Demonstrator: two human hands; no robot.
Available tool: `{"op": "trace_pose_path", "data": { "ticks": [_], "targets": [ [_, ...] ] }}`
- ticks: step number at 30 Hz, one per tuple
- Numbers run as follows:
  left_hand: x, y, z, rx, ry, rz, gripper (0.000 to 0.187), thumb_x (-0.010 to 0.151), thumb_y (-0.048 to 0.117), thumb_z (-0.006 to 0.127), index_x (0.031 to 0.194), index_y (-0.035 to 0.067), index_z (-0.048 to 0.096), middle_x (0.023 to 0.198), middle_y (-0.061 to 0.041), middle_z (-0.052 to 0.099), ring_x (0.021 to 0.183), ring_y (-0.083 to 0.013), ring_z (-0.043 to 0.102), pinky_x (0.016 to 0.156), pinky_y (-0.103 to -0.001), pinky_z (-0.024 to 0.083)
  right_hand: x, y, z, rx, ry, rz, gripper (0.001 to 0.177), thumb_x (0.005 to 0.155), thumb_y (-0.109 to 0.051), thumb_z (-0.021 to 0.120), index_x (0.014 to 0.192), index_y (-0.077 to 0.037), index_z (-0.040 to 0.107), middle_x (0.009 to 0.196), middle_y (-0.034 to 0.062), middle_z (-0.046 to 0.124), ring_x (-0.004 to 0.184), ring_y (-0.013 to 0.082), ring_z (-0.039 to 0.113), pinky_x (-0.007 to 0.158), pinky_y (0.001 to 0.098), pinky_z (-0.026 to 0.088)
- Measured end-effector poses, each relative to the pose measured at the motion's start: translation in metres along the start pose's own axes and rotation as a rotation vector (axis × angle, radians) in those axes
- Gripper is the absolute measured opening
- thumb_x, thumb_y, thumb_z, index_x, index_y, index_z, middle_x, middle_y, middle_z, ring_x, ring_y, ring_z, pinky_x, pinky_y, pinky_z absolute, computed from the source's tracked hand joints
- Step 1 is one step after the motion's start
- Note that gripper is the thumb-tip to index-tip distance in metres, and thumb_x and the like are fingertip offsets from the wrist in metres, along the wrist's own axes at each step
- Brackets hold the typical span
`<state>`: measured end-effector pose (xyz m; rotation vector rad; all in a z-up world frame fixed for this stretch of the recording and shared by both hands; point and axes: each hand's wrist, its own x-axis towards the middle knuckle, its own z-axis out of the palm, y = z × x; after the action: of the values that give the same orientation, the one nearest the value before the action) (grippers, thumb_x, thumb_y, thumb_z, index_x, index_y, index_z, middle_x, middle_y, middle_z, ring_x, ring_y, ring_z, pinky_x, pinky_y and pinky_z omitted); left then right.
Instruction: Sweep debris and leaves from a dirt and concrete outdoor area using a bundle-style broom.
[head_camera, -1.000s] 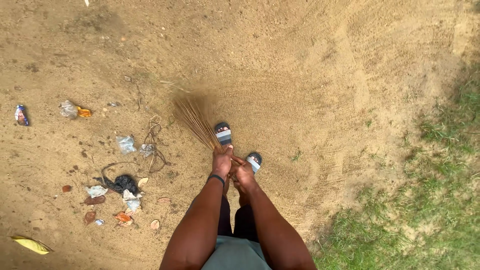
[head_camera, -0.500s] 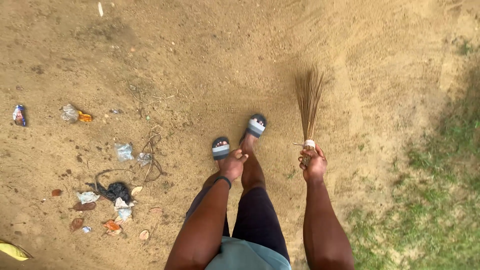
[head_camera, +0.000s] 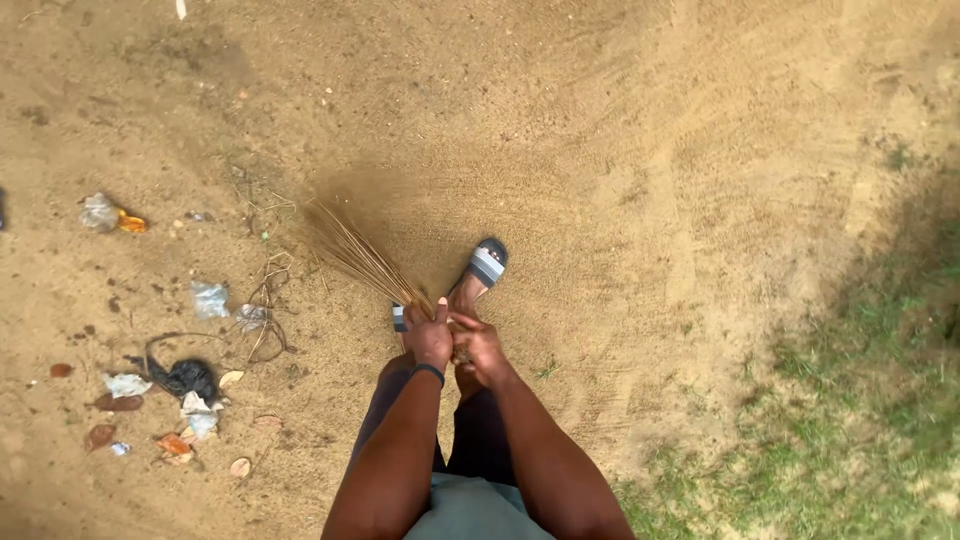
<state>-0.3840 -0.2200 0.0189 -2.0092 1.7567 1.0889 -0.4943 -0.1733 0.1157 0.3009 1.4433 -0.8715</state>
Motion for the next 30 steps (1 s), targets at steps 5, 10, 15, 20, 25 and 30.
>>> {"op": "trace_pose_path", "data": {
  "ticks": [5, 10, 15, 20, 25, 30],
  "targets": [
    [-0.012, 0.043, -0.023, -0.299, -0.078, -0.06, 0.089, 0.097, 0.057, 0.056, 0.158, -0.001, 0.028, 0.163, -0.023, 0.028, 0.146, -0.0411, 0.035, 0.119, -0.043, 0.031, -0.025, -0.03, -0.071, 0.2, -0.003, -0.046, 0.066, 0.077, 0.002, 0.062, 0.143, -0.009, 0.059, 0.104, 0.0172, 0.073, 0.059, 0.0144, 0.064, 0.041, 0.0223, 0.049],
    [0.013, 0.051, 0.025, -0.265, -0.159, 0.095, 0.071, 0.096, 0.051, 0.062, 0.144, 0.0, 0.048, 0.15, -0.023, 0.042, 0.137, -0.0391, 0.044, 0.116, -0.042, 0.035, -0.03, -0.079, -0.165, 0.574, 0.083, -0.237, 0.04, 0.105, -0.029, 0.052, 0.135, -0.004, 0.058, 0.087, 0.0131, 0.068, 0.056, 0.013, 0.061, 0.038, 0.0199, 0.047],
    [0.025, 0.06, 0.044, -0.142, -0.141, 0.461, 0.042, 0.099, 0.036, 0.061, 0.122, 0.002, 0.068, 0.134, -0.018, 0.06, 0.13, -0.0407, 0.05, 0.114, -0.043, 0.041, 0.035, -0.099, -0.238, 0.58, 0.24, -0.292, 0.05, 0.105, -0.044, 0.045, 0.118, -0.001, 0.067, 0.076, 0.006, 0.065, 0.049, 0.0111, 0.057, 0.034, 0.022, 0.046],
    [0.035, 0.081, 0.039, -0.374, -0.087, 0.283, 0.045, 0.097, 0.035, 0.065, 0.124, -0.001, 0.061, 0.132, -0.021, 0.058, 0.126, -0.0389, 0.053, 0.108, -0.043, 0.043, 0.056, -0.106, -0.142, 0.503, 0.081, -0.308, 0.036, 0.104, -0.035, 0.054, 0.117, -0.003, 0.062, 0.085, 0.0101, 0.07, 0.058, 0.0133, 0.064, 0.042, 0.0246, 0.053],
    [0.041, 0.092, 0.003, 0.06, -0.037, 0.409, 0.034, 0.105, 0.03, 0.053, 0.131, 0.008, 0.06, 0.135, -0.016, 0.055, 0.129, -0.0322, 0.048, 0.109, -0.04, 0.039, 0.07, -0.083, -0.047, 0.384, -0.14, -0.008, 0.038, 0.095, -0.017, 0.061, 0.131, -0.005, 0.058, 0.079, 0.0097, 0.068, 0.049, 0.0139, 0.059, 0.034, 0.024, 0.041],
    [0.024, 0.124, -0.061, -0.261, 0.169, 0.113, 0.05, 0.098, 0.034, 0.065, 0.133, -0.001, 0.056, 0.147, -0.022, 0.05, 0.138, -0.0407, 0.044, 0.117, -0.048, 0.032, 0.027, -0.106, -0.01, -0.049, -0.107, 0.0, 0.07, 0.075, 0.002, 0.055, 0.144, -0.01, 0.057, 0.077, 0.0122, 0.068, 0.044, 0.0139, 0.055, 0.032, 0.0232, 0.036]
  ]
}}
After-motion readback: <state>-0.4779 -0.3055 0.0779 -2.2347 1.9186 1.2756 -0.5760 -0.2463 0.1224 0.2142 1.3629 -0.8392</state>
